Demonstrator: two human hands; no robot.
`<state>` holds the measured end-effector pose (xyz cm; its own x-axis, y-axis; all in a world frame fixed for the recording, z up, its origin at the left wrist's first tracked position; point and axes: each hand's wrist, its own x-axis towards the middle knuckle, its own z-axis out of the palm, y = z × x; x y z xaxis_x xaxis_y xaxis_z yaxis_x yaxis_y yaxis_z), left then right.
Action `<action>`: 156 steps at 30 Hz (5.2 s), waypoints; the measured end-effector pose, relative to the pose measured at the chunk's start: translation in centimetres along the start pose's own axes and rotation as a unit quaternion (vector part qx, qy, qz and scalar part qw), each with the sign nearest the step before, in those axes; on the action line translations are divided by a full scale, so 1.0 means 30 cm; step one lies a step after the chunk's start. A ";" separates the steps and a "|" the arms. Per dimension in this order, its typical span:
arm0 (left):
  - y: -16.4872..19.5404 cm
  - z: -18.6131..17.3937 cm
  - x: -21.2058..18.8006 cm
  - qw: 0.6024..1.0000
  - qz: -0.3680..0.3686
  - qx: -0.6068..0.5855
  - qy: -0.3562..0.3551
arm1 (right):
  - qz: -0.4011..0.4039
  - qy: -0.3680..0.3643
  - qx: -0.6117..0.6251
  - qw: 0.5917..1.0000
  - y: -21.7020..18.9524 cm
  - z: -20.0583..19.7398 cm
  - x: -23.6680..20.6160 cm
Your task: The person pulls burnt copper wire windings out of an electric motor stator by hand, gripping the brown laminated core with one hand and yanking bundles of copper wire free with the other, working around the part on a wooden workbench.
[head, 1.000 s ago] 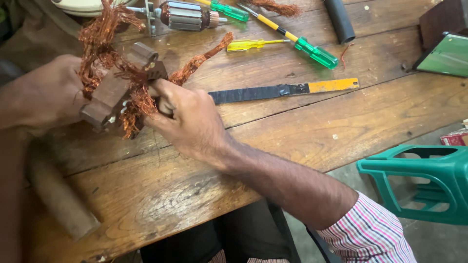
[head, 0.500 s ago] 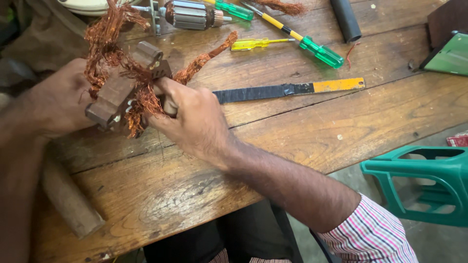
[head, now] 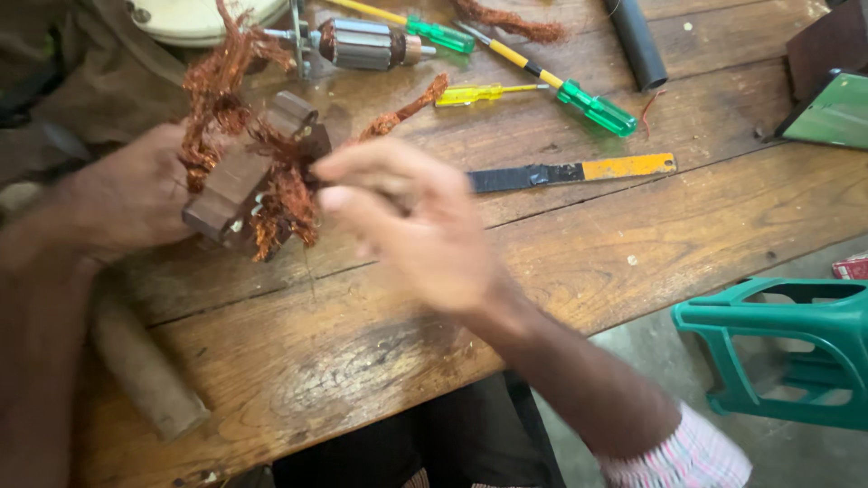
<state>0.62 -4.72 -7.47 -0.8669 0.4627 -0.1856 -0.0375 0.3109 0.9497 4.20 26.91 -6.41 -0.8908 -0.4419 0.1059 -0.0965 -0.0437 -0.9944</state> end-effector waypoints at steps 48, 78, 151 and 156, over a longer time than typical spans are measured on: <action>0.091 0.024 -0.018 0.983 0.155 0.052 0.078 | -0.207 -0.053 -0.413 0.885 -0.006 0.124 0.176; 0.140 -0.002 -0.073 0.990 0.114 0.073 0.046 | -0.233 -0.042 -0.526 0.817 0.041 0.122 0.195; 0.147 0.048 -0.028 0.990 -0.100 0.063 0.082 | -0.408 -0.038 -0.656 0.634 0.031 0.069 0.142; 0.141 0.062 -0.026 0.998 0.000 -0.043 0.046 | -0.400 -0.064 -0.660 0.632 0.014 0.076 0.156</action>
<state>2.07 -2.23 -3.79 -0.9085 0.3834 -0.1664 -0.0777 0.2362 0.9686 1.01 22.79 -6.35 -0.2874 -0.8241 0.4882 -0.8554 0.4502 0.2563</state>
